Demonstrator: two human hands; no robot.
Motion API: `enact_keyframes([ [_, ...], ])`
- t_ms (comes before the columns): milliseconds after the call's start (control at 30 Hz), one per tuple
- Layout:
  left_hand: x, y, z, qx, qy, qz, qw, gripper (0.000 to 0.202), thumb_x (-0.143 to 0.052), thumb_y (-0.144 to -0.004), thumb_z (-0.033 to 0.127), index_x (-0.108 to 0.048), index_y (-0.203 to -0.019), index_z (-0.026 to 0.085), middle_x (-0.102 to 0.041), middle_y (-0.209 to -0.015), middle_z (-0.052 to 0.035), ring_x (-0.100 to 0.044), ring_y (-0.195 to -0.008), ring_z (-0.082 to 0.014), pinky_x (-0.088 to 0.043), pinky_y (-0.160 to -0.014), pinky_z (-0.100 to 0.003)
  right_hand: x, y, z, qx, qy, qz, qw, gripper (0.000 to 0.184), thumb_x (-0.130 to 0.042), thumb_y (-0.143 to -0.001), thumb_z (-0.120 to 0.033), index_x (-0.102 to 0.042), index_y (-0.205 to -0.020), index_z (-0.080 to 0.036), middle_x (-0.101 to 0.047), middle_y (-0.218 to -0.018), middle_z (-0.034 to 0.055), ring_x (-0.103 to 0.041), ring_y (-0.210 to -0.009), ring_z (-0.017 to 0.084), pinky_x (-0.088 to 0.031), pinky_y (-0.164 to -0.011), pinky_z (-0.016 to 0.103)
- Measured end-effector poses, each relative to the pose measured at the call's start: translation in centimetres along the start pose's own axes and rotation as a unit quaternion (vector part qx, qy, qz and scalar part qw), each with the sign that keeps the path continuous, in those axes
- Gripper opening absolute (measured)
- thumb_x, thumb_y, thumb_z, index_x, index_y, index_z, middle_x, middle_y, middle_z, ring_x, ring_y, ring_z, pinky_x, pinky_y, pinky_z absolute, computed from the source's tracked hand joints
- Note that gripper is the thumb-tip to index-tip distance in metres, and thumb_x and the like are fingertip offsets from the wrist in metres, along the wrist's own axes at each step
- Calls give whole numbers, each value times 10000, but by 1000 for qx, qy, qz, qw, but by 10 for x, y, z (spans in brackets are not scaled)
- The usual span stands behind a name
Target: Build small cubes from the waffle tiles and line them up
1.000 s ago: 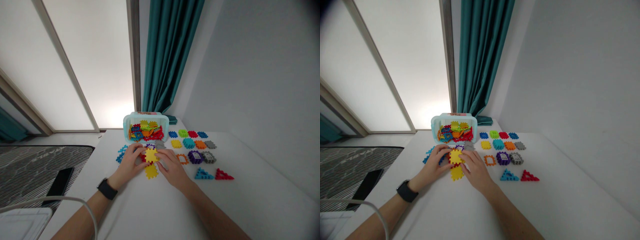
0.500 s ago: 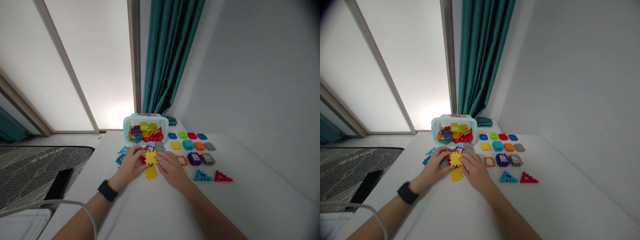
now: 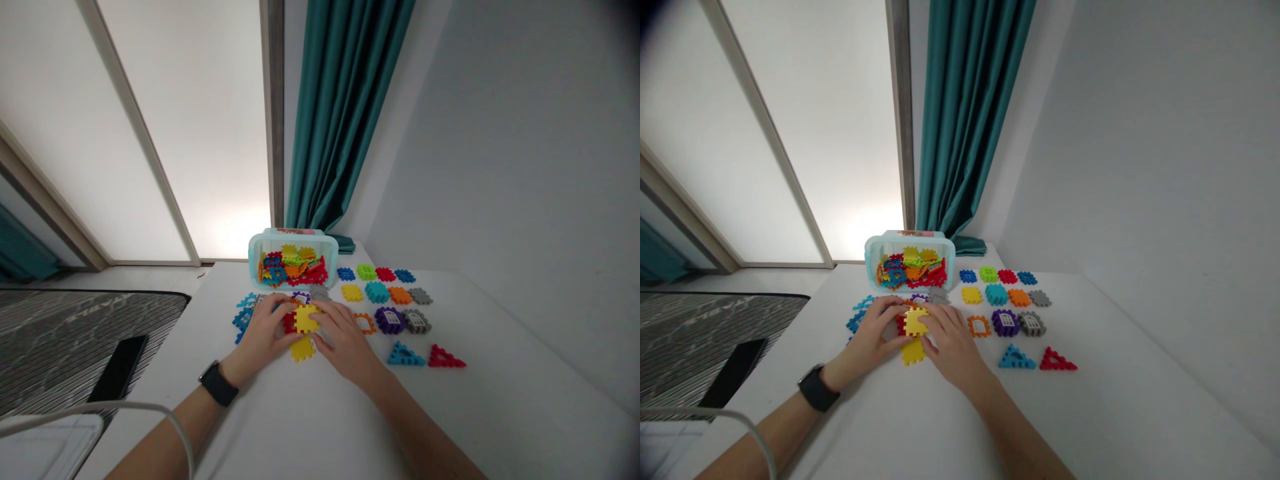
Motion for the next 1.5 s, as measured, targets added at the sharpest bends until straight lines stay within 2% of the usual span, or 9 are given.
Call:
enact_keyframes([
  [267, -3, -1, 2, 0, -4, 3, 1000, 431, -782, -827, 375, -602, -1197, 246, -605, -1216, -98, -577, -1142, -277, -483, -979, -461, 2, -1, 5, -22, -32, -8, 999, 424, -603, -856, -121, -577, -1256, -259, -628, -1343, 94, -549, -1243, 284, -456, -1065, 536],
  [367, -3, -3, 4, -3, -21, -5, 1000, 424, -769, -838, 384, -604, -1202, 244, -612, -1213, -96, -577, -1135, -281, -478, -964, -459, 4, -1, 5, -26, -36, -4, 999, 411, -595, -860, -121, -575, -1248, -254, -630, -1342, 93, -548, -1241, 284, -460, -1062, 534],
  [633, -4, -14, 11, -21, -68, -5, 997, 408, -723, -870, 432, -622, -1212, 234, -627, -1191, -107, -589, -1097, -287, -483, -960, -463, 14, -4, 8, -25, -2, -7, 1000, 409, -593, -840, -96, -616, -1219, -249, -641, -1313, 99, -544, -1232, 299, -460, -1060, 553],
  [800, -12, -23, 18, -31, -90, -13, 995, 400, -710, -877, 444, -630, -1202, 226, -633, -1186, -108, -587, -1104, -297, -483, -951, -465, 24, -2, 16, -29, 22, -29, 999, 414, -624, -817, -81, -627, -1198, -243, -644, -1314, 97, -528, -1256, 303, -452, -1067, 546],
  [967, -33, -40, 25, -31, -87, -32, 995, 386, -687, -896, 414, -616, -1229, 231, -657, -1146, -83, -597, -1068, -283, -479, -921, -442, 38, 4, 43, -40, 39, -46, 997, 363, -627, -832, -103, -627, -1173, -229, -646, -1310, 103, -532, -1249, 306, -423, -1075, 543],
  [1133, -55, -62, 31, -43, -84, -59, 994, 305, -622, -931, 322, -619, -1216, 213, -656, -1187, -89, -595, -1105, -274, -466, -951, -441, 56, 6, 91, -66, 57, -64, 994, 350, -635, -816, -109, -634, -1148, -218, -658, -1276, 103, -557, -1201, 290, -429, -1055, 514],
  [1233, -67, -72, 33, -62, -88, -87, 990, 243, -593, -934, 273, -642, -1163, 208, -670, -1167, -89, -603, -1090, -269, -469, -941, -435, 62, 1, 118, -112, 90, -78, 987, 362, -657, -810, -126, -628, -1163, -200, -677, -1206, 110, -573, -1161, 287, -433, -1045, 497],
  [1333, -76, -80, 34, -76, -108, -111, 985, 247, -601, -917, 247, -647, -1157, 208, -676, -1169, -89, -609, -1071, -268, -458, -954, -441, 62, -8, 137, -118, 105, -105, 982, 364, -648, -814, -115, -626, -1163, -214, -675, -1194, 98, -560, -1179, 283, -424, -1045, 474],
  [1500, -85, -87, 32, -86, -139, -153, 975, 252, -595, -918, 251, -642, -1159, 195, -667, -1200, -104, -604, -1081, -275, -429, -989, -453, 52, -19, 153, -114, 110, -141, 977, 313, -658, -811, -97, -625, -1102, -207, -673, -1148, 97, -552, -1176, 273, -398, -1051, 437],
])
Point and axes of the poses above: each hand's wrist, its own y-axis away from the middle knuckle, its own x-axis out of the back of the hand, z = x × y, the point moved 1 cm from there along -y, towards the middle knuckle
